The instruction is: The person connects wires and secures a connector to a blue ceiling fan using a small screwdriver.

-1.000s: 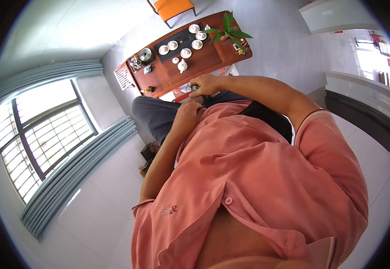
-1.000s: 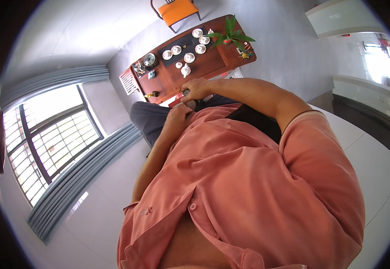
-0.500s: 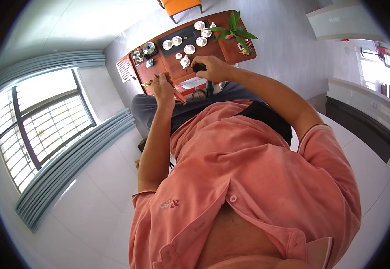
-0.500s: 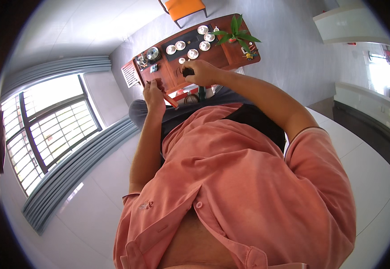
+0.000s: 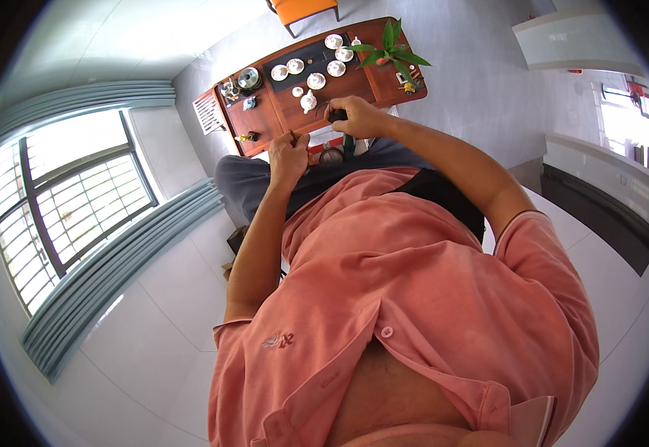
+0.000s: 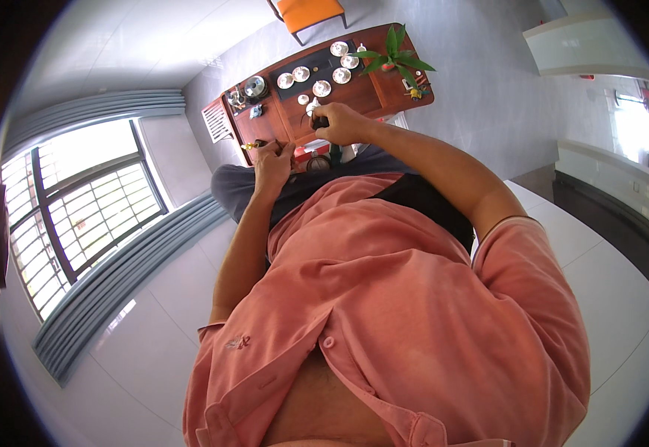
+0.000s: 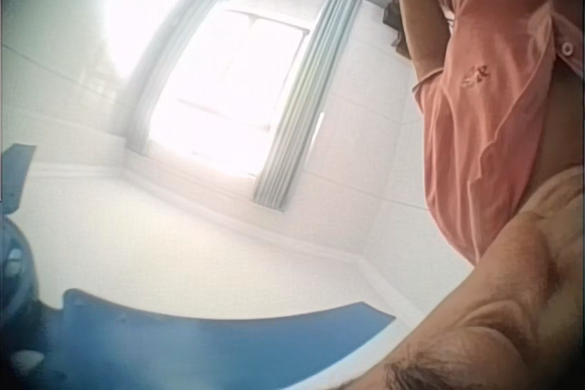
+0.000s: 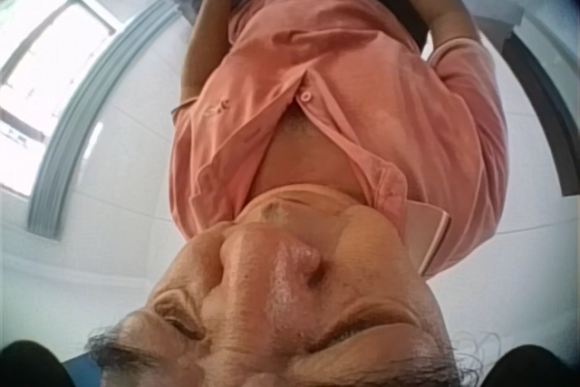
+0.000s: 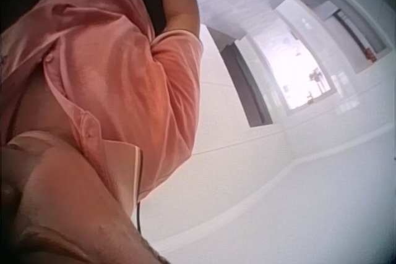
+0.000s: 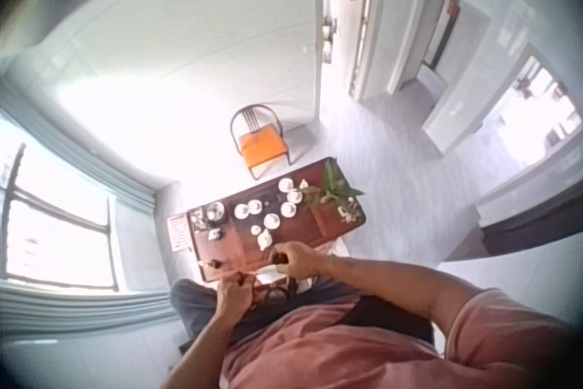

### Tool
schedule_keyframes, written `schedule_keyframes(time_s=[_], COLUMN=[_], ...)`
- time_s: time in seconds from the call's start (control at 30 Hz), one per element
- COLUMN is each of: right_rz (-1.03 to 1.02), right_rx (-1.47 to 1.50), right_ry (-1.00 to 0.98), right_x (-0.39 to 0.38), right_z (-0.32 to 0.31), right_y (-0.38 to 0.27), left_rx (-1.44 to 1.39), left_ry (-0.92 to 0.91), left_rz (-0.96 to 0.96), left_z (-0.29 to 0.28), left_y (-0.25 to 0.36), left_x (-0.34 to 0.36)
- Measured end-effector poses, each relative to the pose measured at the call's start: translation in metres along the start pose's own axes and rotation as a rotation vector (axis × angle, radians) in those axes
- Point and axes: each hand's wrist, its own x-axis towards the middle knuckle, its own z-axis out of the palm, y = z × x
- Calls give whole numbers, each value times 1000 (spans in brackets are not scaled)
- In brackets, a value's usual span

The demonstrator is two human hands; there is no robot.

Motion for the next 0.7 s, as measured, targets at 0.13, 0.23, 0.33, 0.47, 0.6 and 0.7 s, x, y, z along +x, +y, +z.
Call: schedule_keyframes(time_s=[0.13,0.23,0.33,0.47,0.6,0.7], right_rz=[13,31,82,121,123,156], right_rx=[11,49,124,290,366,508], right_ry=[-1,-20,-57,-125,-277,-368], right_x=[3,-1,-1,-2,-8,-17], right_z=[-3,-4,-10,-21,-19,-19], right_y=[3,-3,-9,-31,-71,-123], left_rx=[-141,87,-52,-339,-593,-727], left_ry=[13,1,113,134,132,149], left_rz=[-91,34,42,-48,-86,-38], left_z=[-7,-12,-33,-66,-86,-91], left_y=[11,4,18,49,87,98], left_x=[6,7,7,-7,-33,-47])
